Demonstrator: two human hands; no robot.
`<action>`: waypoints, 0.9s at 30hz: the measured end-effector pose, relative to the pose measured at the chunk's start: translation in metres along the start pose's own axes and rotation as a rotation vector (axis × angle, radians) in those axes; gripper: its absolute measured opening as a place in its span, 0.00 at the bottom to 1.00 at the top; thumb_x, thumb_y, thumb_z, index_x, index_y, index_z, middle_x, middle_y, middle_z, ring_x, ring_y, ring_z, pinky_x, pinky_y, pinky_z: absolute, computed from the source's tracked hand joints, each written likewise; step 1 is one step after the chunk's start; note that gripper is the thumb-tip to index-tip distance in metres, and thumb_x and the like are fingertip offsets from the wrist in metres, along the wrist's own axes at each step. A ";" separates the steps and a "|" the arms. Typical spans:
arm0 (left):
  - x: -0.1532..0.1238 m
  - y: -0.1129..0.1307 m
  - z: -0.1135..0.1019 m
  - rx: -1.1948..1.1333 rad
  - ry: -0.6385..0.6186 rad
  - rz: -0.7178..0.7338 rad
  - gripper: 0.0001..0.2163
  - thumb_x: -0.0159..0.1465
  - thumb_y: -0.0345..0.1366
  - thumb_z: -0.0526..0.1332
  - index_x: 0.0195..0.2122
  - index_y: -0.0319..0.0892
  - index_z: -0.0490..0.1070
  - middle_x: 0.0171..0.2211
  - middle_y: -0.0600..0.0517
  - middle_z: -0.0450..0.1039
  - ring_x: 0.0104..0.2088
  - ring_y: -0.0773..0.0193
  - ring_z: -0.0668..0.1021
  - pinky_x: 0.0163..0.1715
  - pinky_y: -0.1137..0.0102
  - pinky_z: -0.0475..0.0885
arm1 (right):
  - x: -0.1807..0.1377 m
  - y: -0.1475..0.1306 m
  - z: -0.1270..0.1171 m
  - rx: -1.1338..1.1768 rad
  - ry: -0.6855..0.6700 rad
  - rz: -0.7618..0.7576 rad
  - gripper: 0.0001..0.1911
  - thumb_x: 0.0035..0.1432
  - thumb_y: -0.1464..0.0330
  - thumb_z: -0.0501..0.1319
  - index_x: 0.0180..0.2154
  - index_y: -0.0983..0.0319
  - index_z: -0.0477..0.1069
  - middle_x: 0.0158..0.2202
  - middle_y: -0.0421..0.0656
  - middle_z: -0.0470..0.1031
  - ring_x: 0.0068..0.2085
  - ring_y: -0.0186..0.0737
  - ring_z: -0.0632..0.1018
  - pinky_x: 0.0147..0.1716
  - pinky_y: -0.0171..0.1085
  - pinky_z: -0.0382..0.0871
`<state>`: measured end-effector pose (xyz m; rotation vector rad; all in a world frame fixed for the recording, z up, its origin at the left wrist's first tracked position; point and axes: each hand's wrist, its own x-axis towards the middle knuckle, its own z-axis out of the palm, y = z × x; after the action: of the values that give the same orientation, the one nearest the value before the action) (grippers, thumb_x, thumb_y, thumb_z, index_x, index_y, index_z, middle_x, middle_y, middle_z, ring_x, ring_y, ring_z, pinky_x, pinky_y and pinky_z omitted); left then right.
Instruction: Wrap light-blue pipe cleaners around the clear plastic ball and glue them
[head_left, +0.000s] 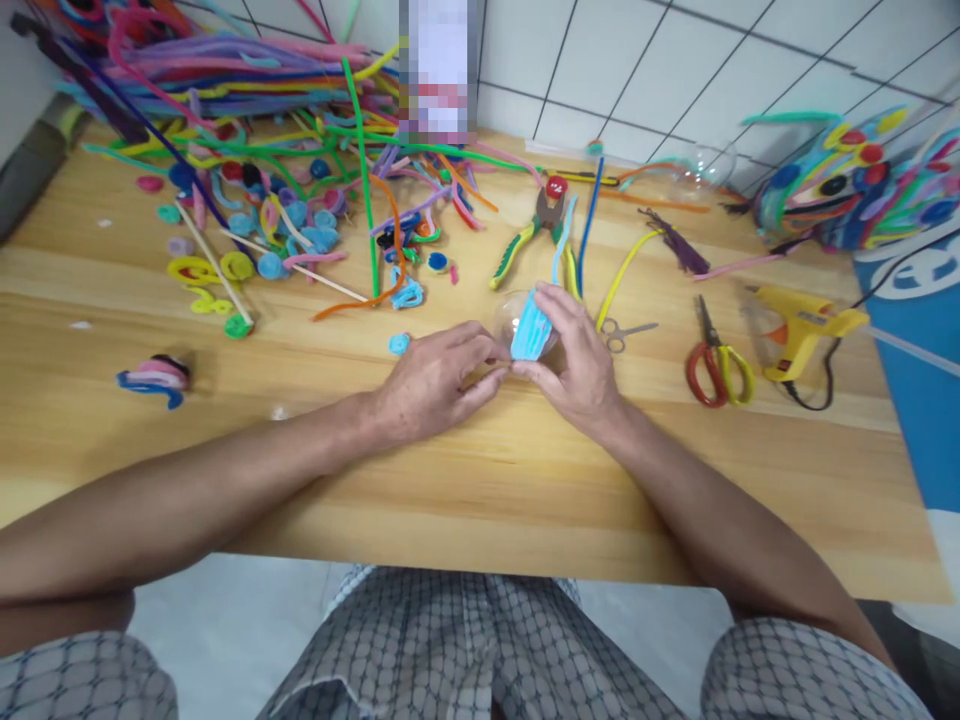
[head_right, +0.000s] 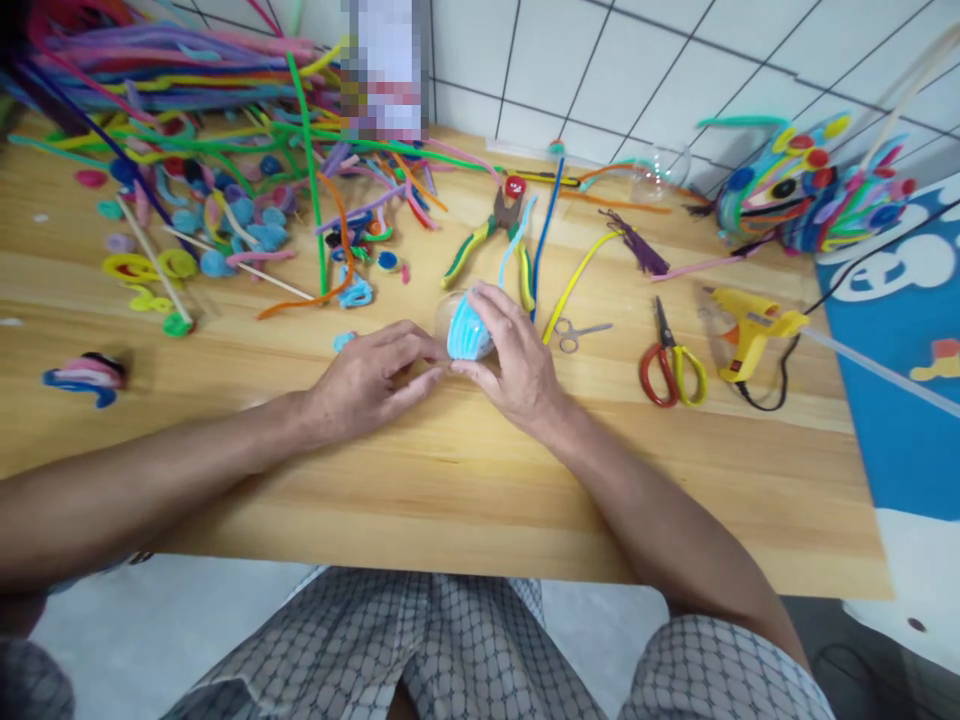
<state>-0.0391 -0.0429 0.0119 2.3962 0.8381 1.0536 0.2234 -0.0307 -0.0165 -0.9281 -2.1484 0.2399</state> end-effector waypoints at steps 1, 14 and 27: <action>0.000 -0.001 0.000 0.004 0.006 0.011 0.05 0.78 0.34 0.63 0.48 0.42 0.78 0.41 0.48 0.85 0.37 0.64 0.84 0.38 0.70 0.77 | 0.000 0.000 0.000 -0.010 -0.010 0.005 0.44 0.73 0.48 0.69 0.81 0.51 0.58 0.77 0.53 0.72 0.79 0.63 0.73 0.79 0.69 0.68; 0.003 -0.004 0.009 0.031 0.087 0.068 0.05 0.73 0.27 0.63 0.39 0.43 0.75 0.36 0.52 0.81 0.34 0.67 0.81 0.34 0.73 0.74 | 0.000 0.001 -0.003 -0.037 -0.040 -0.011 0.47 0.72 0.44 0.67 0.81 0.51 0.56 0.77 0.54 0.72 0.79 0.65 0.72 0.80 0.70 0.66; 0.004 -0.030 -0.010 -0.158 0.271 -0.414 0.12 0.78 0.44 0.62 0.59 0.50 0.75 0.53 0.48 0.82 0.34 0.64 0.76 0.37 0.64 0.77 | 0.003 -0.001 0.004 -0.041 -0.031 0.025 0.44 0.74 0.47 0.67 0.80 0.53 0.57 0.77 0.55 0.72 0.79 0.64 0.72 0.79 0.69 0.68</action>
<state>-0.0552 -0.0164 0.0033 1.8640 1.2274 1.2291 0.2188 -0.0287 -0.0170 -0.9814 -2.1789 0.2247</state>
